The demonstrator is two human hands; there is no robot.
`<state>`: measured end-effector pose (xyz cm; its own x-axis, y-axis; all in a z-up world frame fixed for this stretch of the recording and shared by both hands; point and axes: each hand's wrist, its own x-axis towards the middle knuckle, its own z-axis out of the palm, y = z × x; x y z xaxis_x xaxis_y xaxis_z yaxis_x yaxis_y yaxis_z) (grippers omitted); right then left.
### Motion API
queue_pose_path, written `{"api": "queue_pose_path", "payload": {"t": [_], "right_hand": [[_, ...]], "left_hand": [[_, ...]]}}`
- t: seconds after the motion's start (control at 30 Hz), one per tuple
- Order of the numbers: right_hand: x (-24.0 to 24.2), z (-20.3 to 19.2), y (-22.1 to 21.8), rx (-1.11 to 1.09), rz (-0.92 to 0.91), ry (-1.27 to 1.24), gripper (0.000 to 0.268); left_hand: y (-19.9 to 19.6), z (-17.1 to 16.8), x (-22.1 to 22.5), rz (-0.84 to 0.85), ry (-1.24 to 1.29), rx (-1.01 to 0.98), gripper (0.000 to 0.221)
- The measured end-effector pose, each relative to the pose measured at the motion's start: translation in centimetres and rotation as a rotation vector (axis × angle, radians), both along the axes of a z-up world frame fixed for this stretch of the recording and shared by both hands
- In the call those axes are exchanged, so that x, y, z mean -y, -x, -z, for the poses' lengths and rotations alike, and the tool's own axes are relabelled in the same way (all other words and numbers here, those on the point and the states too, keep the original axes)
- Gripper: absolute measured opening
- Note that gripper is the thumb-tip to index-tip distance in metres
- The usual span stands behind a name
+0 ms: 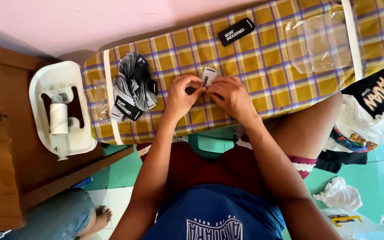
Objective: The person is picking up small black clothing labels, folding them in half, and arranging them neatly on a padded board.
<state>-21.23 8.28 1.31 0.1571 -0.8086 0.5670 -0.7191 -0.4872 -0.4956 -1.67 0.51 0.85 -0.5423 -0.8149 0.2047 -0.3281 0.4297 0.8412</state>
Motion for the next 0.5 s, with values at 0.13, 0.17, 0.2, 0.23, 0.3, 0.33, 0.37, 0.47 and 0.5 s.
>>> {"api": "queue_pose_path", "payload": {"t": [0.13, 0.17, 0.2, 0.23, 0.3, 0.33, 0.37, 0.47, 0.5], "right_hand": [[-0.1, 0.0, -0.5, -0.007, 0.023, 0.039, 0.004], [-0.1, 0.0, -0.5, -0.026, 0.038, 0.046, 0.003], [0.0, 0.0, -0.5, -0.045, 0.05, 0.056, 0.003], [-0.1, -0.1, -0.7, -0.048, 0.042, 0.055, 0.003], [-0.1, -0.5, -0.8, -0.045, 0.071, 0.042, 0.005], [-0.3, -0.6, -0.9, -0.049, 0.07, 0.036, 0.005], [-0.4, -0.7, -0.9, -0.056, 0.087, 0.041, 0.008], [-0.1, -0.5, -0.8, -0.075, 0.108, 0.032, 0.017], [-0.1, -0.3, -0.7, -0.079, 0.109, 0.013, 0.022]], "left_hand": [[-0.3, -0.5, -0.2, 0.005, 0.0, -0.012, 0.018], [-0.4, 0.0, -0.1, 0.023, 0.023, -0.01, 0.023], [-0.5, 0.4, 0.2, 0.037, 0.05, -0.009, 0.028], [-0.8, 0.1, 0.0, 0.029, 0.049, -0.011, 0.028], [-0.9, -0.5, 0.0, 0.065, 0.096, 0.004, 0.031], [-1.0, -0.6, -0.2, 0.065, 0.09, 0.0, 0.031], [-1.0, -0.6, -0.4, 0.071, 0.089, 0.003, 0.033], [-1.1, -0.5, -0.1, 0.09, 0.077, 0.004, 0.038], [-1.1, -0.4, -0.1, 0.1, 0.062, 0.01, 0.04]]}}
